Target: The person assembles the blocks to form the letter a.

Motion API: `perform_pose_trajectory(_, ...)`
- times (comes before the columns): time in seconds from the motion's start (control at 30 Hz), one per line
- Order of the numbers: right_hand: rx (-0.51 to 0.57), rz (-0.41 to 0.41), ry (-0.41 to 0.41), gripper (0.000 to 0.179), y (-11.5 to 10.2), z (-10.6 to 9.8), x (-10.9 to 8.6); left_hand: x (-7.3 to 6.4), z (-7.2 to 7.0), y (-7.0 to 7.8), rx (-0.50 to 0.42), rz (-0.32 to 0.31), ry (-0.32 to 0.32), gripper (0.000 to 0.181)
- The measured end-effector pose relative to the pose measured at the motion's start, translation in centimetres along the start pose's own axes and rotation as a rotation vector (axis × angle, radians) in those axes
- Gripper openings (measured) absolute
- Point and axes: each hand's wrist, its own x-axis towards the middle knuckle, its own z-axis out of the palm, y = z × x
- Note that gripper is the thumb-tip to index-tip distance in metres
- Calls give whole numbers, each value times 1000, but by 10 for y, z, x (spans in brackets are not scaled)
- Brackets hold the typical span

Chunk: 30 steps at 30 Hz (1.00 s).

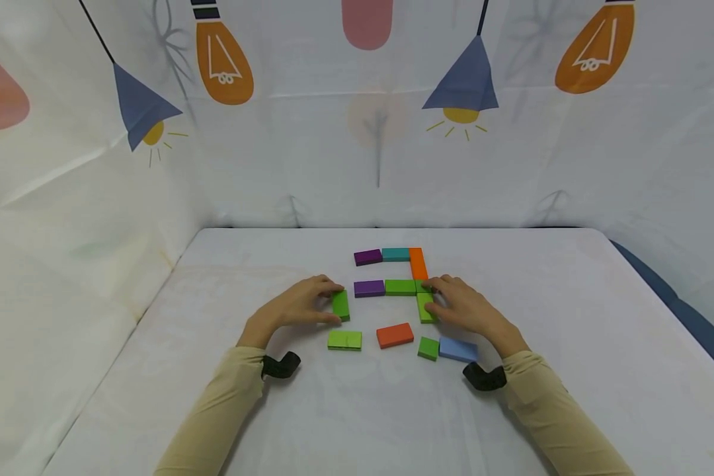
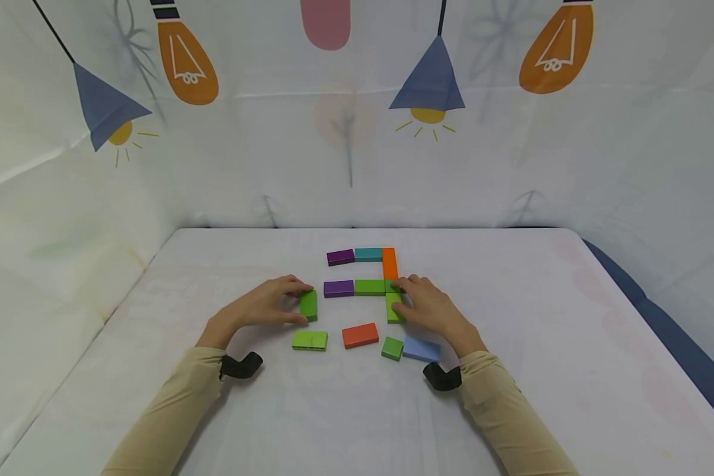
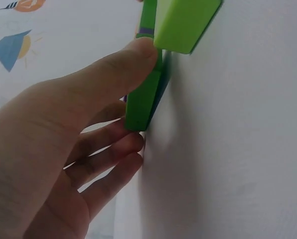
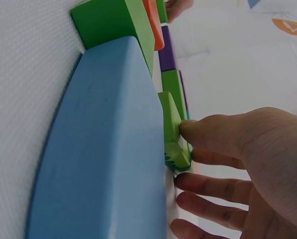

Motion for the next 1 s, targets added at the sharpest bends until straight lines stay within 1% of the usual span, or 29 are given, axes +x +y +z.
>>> perform_pose_trajectory(0.27,-3,-10,3,49,1,1,0,2,3,3,-10,11,21,64)
perform_pose_trajectory(0.43,2,-13,3,48,0,1,0,2,5,3,0,12,26,64)
perform_pose_trajectory(0.73,-1,-17,9,48,1,2,-1,3,7,4,12,33,31,63)
perform_pose_trajectory(1.0,-1,-16,11,48,1,1,-1,4,9,5,23,68,45,63)
